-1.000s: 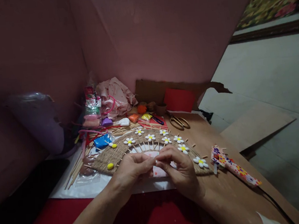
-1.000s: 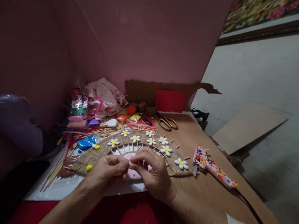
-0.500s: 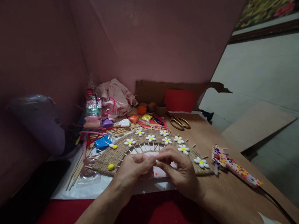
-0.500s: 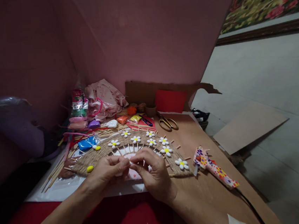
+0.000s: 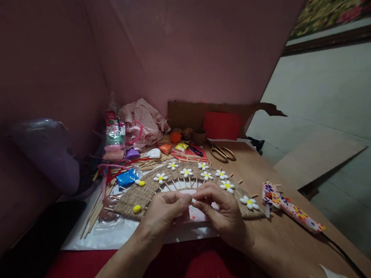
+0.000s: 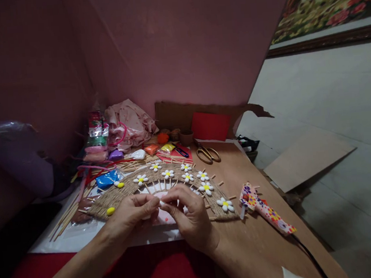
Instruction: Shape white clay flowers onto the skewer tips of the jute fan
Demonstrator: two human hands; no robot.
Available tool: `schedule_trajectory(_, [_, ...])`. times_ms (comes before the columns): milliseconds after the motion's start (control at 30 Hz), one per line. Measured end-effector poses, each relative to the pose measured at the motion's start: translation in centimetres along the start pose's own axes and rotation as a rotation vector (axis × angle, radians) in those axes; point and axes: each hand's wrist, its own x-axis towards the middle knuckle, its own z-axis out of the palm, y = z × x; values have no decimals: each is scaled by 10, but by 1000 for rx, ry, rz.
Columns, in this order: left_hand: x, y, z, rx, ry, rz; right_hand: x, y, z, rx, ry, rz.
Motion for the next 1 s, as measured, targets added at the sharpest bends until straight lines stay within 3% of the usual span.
schedule_trajectory(1000, [2, -3, -1, -41, 17, 11, 0, 3, 2, -70, 44, -16])
